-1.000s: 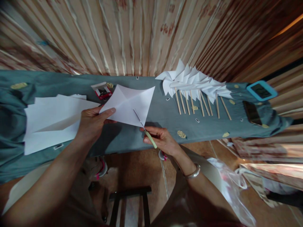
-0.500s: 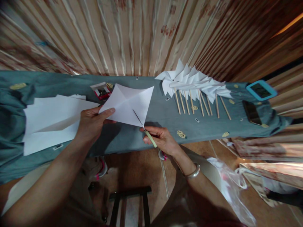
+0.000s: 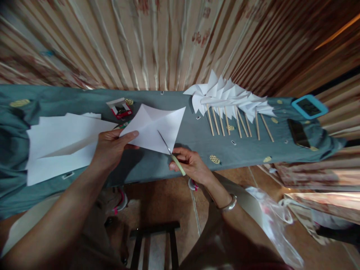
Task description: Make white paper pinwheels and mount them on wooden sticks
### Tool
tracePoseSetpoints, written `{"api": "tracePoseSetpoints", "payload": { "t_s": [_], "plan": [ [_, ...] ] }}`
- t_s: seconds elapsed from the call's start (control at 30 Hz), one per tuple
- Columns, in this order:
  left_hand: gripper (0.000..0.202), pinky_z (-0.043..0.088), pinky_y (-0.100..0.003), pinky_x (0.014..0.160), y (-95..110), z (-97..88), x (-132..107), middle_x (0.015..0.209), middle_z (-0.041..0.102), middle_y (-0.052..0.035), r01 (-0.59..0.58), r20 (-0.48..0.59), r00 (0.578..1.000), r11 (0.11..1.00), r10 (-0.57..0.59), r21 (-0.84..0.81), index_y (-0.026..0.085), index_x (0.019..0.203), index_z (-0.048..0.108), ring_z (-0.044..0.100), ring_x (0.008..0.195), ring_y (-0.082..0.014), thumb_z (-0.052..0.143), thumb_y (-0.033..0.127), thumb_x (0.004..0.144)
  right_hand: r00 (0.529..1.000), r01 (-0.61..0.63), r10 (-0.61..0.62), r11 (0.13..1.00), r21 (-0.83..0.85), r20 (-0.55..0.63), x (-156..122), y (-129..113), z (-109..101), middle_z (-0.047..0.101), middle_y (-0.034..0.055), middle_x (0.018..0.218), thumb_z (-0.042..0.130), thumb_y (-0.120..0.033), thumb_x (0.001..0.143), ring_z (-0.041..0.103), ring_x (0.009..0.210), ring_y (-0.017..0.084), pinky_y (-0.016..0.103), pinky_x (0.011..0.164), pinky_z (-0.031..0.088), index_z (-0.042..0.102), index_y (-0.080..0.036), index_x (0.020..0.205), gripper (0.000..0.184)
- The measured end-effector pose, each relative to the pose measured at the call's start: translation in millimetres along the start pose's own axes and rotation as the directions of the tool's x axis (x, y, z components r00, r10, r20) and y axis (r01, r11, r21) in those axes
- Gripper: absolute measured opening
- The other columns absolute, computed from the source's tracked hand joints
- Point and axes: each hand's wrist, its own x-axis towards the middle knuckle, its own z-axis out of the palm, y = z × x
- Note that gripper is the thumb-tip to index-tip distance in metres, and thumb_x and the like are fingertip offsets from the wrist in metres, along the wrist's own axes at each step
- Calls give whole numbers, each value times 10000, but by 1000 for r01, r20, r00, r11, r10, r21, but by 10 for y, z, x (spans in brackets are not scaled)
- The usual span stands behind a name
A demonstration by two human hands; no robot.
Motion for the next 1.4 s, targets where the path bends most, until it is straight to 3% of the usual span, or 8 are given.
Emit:
{"api": "tracePoseSetpoints", "payload": {
  "t_s": [0.2,0.67,1.4],
  "plan": [
    [173,557,-231,449,-5,20,-22,762,750,-20,5,31,1000,1000,-5,-5,183,727,773,654,639,-165,794,266,576,1000,1,0,998,-67,25,2,-19,-8,644,-40,653,833,-479,641,542,573,90,202,520,400,518,-180,1232,733],
    [175,559,-231,442,-13,15,-15,785,757,-21,16,33,999,1000,-16,-13,196,721,776,652,640,-167,800,268,563,1000,0,1,999,-46,31,1,-26,-14,677,-26,668,805,-488,678,608,584,107,237,585,489,506,-187,1219,687],
    [192,545,-238,437,-34,11,-2,788,744,-30,14,25,1000,1000,-13,-19,175,715,760,661,662,-181,802,273,555,999,-13,13,1000,-18,46,-10,-50,4,676,-28,660,817,-488,660,603,567,100,235,572,486,542,-188,1160,644]
  ]
}}
